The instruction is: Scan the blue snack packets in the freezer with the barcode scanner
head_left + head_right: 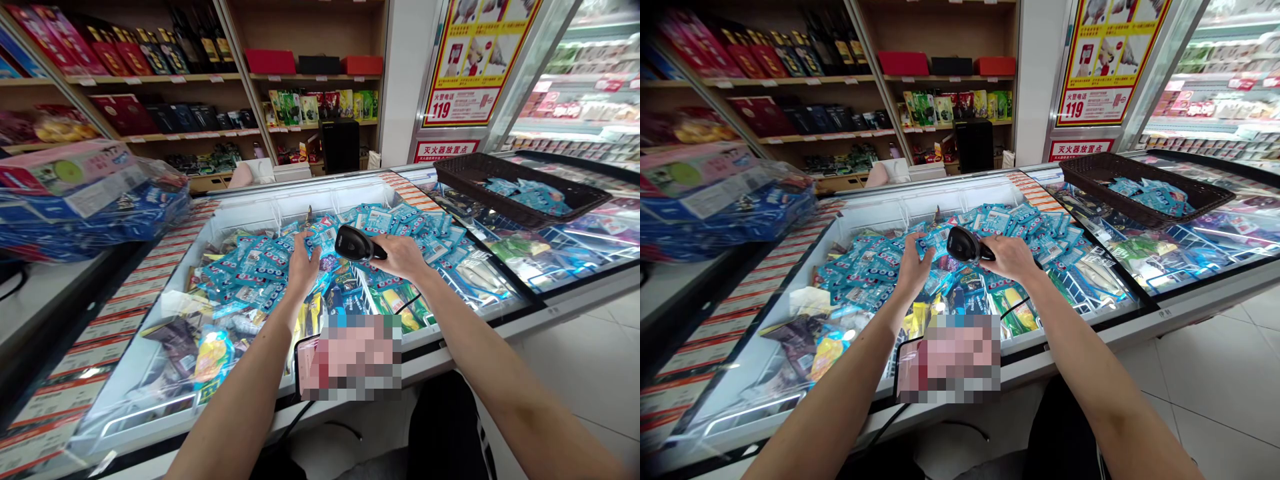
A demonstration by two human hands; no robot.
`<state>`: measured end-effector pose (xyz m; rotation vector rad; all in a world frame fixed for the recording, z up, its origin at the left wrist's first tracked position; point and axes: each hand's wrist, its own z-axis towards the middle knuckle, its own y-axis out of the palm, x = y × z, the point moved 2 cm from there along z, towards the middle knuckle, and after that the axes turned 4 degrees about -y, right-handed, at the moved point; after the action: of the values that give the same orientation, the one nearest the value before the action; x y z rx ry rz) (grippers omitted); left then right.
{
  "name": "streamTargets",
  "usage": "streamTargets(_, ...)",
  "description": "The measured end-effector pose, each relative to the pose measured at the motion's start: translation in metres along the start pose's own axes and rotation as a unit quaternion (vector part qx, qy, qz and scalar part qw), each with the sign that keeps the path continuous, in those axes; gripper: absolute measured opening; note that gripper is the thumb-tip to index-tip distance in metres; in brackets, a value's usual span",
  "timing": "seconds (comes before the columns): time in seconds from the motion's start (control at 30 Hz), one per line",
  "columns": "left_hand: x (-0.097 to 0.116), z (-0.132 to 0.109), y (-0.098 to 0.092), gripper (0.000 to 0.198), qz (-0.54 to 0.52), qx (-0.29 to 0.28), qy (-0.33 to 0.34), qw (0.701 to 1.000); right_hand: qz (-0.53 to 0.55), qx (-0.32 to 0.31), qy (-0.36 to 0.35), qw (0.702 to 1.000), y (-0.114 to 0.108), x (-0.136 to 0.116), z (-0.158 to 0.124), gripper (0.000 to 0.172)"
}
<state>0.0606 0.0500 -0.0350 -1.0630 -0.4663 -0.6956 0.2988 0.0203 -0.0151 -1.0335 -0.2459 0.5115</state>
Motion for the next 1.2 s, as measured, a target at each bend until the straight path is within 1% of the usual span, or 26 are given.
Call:
streamTargets(0.37,0.0009,-0.0010,-0.0002,0.040,0.010,0.000,0.006,1.000,-0.001,-0.003,-0.004,1.000,-0.0005,-0.0005,0.0002,0.037)
streamTargets(1.0,-0.0009,0.0001,0.0018,0.037,-0.014,-0.001,-0.008,1.000,-0.006,0.022,-0.020,1.000,0.0030,0.0018,-0.0006,0.036)
streamTargets(1.1,-0.0015,0.0004,0.0018,0.039,-0.017,0.007,-0.007,1.000,-0.011,0.030,-0.019,0.999,0.0039,0.0033,-0.0007,0.036)
streamTargets(1.2,0.0003,-0.0005,0.0004,0.040,-0.012,0.034,0.000,0.999,-0.014,0.037,-0.019,0.999,0.0048,0.0045,-0.0010,0.036)
